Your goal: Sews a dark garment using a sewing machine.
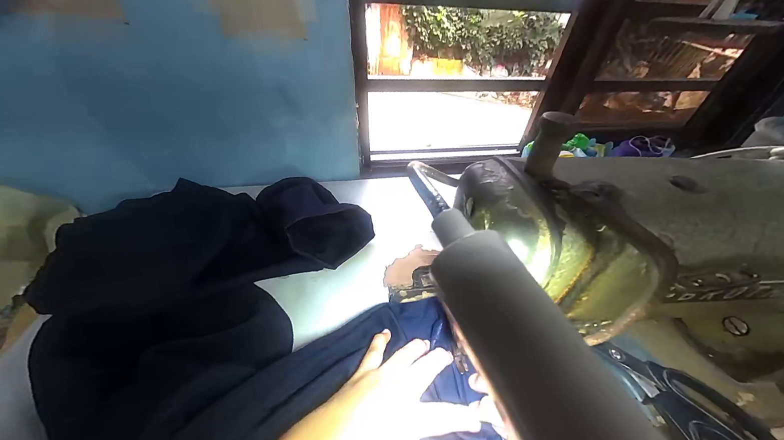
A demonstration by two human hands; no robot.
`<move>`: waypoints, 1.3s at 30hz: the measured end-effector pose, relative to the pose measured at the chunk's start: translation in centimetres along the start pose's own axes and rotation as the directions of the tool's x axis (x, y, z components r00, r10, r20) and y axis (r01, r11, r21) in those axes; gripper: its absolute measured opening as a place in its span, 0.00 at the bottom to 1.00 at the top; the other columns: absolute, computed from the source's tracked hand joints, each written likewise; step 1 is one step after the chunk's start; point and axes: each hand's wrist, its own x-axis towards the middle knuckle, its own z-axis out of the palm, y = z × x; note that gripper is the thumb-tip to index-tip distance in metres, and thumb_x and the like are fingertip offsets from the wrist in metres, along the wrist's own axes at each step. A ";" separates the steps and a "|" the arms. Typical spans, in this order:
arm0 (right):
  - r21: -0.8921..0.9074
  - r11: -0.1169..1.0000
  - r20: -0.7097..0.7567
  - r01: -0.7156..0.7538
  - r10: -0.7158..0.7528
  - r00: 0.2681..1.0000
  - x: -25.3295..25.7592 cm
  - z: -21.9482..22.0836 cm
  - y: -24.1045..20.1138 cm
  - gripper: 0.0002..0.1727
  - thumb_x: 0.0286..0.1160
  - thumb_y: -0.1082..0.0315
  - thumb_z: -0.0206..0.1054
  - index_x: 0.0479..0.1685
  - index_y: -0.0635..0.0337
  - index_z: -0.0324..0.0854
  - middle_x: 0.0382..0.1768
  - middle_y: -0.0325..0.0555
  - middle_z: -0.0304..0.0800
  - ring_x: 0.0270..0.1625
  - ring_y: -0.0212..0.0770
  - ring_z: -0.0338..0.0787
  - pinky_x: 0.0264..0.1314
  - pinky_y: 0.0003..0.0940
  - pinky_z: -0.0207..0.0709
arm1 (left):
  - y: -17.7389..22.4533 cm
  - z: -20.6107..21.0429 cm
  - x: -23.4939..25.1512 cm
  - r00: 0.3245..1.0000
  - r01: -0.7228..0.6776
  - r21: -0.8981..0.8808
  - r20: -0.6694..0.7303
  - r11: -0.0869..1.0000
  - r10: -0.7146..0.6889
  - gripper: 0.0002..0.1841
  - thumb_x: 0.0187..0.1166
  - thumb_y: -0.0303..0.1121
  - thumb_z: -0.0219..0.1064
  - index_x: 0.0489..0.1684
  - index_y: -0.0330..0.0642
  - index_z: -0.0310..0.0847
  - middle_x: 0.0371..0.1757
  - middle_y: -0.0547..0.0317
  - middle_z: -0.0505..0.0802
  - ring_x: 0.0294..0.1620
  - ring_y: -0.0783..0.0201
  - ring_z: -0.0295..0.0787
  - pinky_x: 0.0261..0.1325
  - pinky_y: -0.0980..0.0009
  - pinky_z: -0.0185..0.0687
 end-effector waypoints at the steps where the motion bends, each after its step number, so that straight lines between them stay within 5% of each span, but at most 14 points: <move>1: 0.019 0.999 -0.006 0.036 -0.036 0.999 -0.4 0.4 0.3 0.14 0.83 0.68 0.58 0.47 0.47 0.92 0.55 0.39 0.95 0.63 0.44 0.91 0.66 0.53 0.78 | -0.5 0.6 0.1 0.991 -0.036 0.005 -0.131 0.999 0.037 0.21 0.84 0.48 0.53 0.71 0.60 0.83 0.77 0.44 0.81 0.84 0.39 0.70 0.77 0.22 0.52; 4: 0.117 0.993 0.211 0.017 -0.042 0.977 0.3 -3.0 -1.5 0.14 0.76 0.73 0.58 0.48 0.59 0.91 0.57 0.51 0.94 0.66 0.54 0.89 0.66 0.60 0.76 | -0.3 0.6 1.0 0.932 -0.026 0.182 -0.351 0.983 0.090 0.15 0.78 0.30 0.56 0.49 0.44 0.91 0.44 0.51 0.90 0.53 0.48 0.88 0.65 0.42 0.77; 7: 0.073 0.994 0.155 0.084 -0.094 0.983 -0.3 -2.6 -1.7 0.14 0.78 0.67 0.57 0.46 0.56 0.91 0.45 0.51 0.94 0.56 0.54 0.91 0.62 0.54 0.78 | 3.4 -1.0 0.4 0.952 0.018 0.259 -0.298 0.966 0.063 0.14 0.81 0.30 0.57 0.32 0.42 0.90 0.47 0.52 0.93 0.61 0.49 0.89 0.79 0.33 0.58; 10: 0.087 0.988 0.044 0.129 -0.133 0.990 -2.2 0.3 -1.3 0.14 0.84 0.61 0.57 0.43 0.51 0.90 0.39 0.44 0.91 0.50 0.49 0.89 0.66 0.47 0.74 | 4.8 0.0 -0.5 0.938 -0.249 0.215 -0.190 0.944 0.291 0.17 0.82 0.32 0.52 0.31 0.41 0.88 0.38 0.51 0.92 0.56 0.49 0.89 0.83 0.43 0.57; 11: 0.069 0.986 0.065 0.155 -0.159 0.985 -2.7 0.9 -1.3 0.14 0.84 0.65 0.55 0.42 0.53 0.89 0.40 0.45 0.92 0.49 0.49 0.89 0.65 0.48 0.75 | 4.9 0.7 -0.7 0.927 -0.294 0.161 -0.191 0.942 0.322 0.17 0.83 0.34 0.52 0.31 0.40 0.87 0.37 0.48 0.91 0.52 0.48 0.88 0.79 0.47 0.63; 13: -0.008 0.983 0.163 0.184 -0.181 0.970 -2.7 0.4 -1.9 0.15 0.81 0.71 0.52 0.41 0.56 0.88 0.42 0.47 0.92 0.50 0.49 0.90 0.60 0.47 0.77 | 5.0 1.0 -0.8 0.937 -0.285 0.111 -0.179 0.952 0.301 0.20 0.82 0.42 0.52 0.33 0.39 0.86 0.34 0.45 0.89 0.42 0.45 0.88 0.56 0.50 0.76; 15: -0.011 0.989 0.191 0.146 -0.141 0.971 -1.8 -1.8 -3.1 0.15 0.81 0.68 0.52 0.38 0.60 0.86 0.39 0.52 0.92 0.48 0.51 0.91 0.58 0.46 0.78 | 4.4 0.9 -0.6 0.947 -0.241 0.140 -0.182 0.960 0.264 0.26 0.80 0.52 0.52 0.41 0.37 0.87 0.38 0.42 0.91 0.38 0.43 0.88 0.37 0.50 0.75; 18: 0.050 0.996 0.169 0.075 -0.082 0.982 -1.1 -3.3 -4.2 0.15 0.80 0.67 0.55 0.33 0.64 0.86 0.34 0.55 0.91 0.42 0.52 0.91 0.52 0.45 0.79 | 3.7 0.7 -1.0 0.977 -0.183 0.230 -0.063 0.956 0.203 0.32 0.83 0.56 0.49 0.55 0.34 0.87 0.52 0.43 0.93 0.50 0.43 0.88 0.48 0.48 0.76; 23: 0.030 0.992 0.005 0.120 -0.120 0.993 -3.6 1.4 -2.6 0.16 0.82 0.66 0.52 0.38 0.57 0.87 0.35 0.47 0.91 0.39 0.47 0.90 0.42 0.40 0.81 | 4.1 0.9 -1.3 0.983 -0.143 0.289 -0.066 0.946 0.169 0.29 0.84 0.54 0.51 0.58 0.39 0.87 0.55 0.48 0.93 0.53 0.46 0.88 0.64 0.44 0.72; 26: 0.023 0.993 0.004 0.113 -0.113 0.994 -3.3 0.6 -2.9 0.14 0.81 0.67 0.53 0.36 0.57 0.86 0.34 0.47 0.91 0.38 0.46 0.90 0.39 0.38 0.81 | 4.2 0.9 -1.4 0.980 -0.147 0.282 -0.090 0.948 0.179 0.28 0.85 0.55 0.52 0.63 0.44 0.87 0.58 0.47 0.93 0.56 0.44 0.89 0.72 0.36 0.66; 32: 0.014 0.987 -0.084 0.157 -0.156 0.984 -3.4 0.8 -2.7 0.15 0.83 0.69 0.54 0.35 0.59 0.86 0.33 0.49 0.91 0.37 0.45 0.90 0.41 0.37 0.80 | 5.0 1.1 -1.2 0.965 -0.134 0.313 -0.176 0.940 0.197 0.21 0.86 0.45 0.52 0.55 0.41 0.89 0.59 0.47 0.93 0.61 0.46 0.89 0.74 0.39 0.69; 36: 0.073 0.992 0.020 0.099 -0.100 0.995 -2.1 -2.7 -3.9 0.14 0.79 0.66 0.55 0.33 0.61 0.85 0.34 0.55 0.91 0.41 0.49 0.92 0.43 0.40 0.79 | 4.5 1.1 -1.2 0.985 -0.119 0.241 -0.090 0.963 0.145 0.26 0.86 0.51 0.51 0.62 0.41 0.86 0.60 0.50 0.91 0.61 0.46 0.87 0.79 0.34 0.56; 39: 0.056 0.993 0.023 0.101 -0.102 0.994 -2.0 -2.9 -3.9 0.14 0.79 0.65 0.56 0.32 0.61 0.85 0.34 0.54 0.92 0.41 0.48 0.93 0.42 0.39 0.81 | 4.7 1.0 -1.2 0.989 -0.082 0.236 -0.098 0.968 0.107 0.26 0.85 0.51 0.53 0.66 0.43 0.85 0.62 0.50 0.91 0.62 0.45 0.88 0.77 0.31 0.57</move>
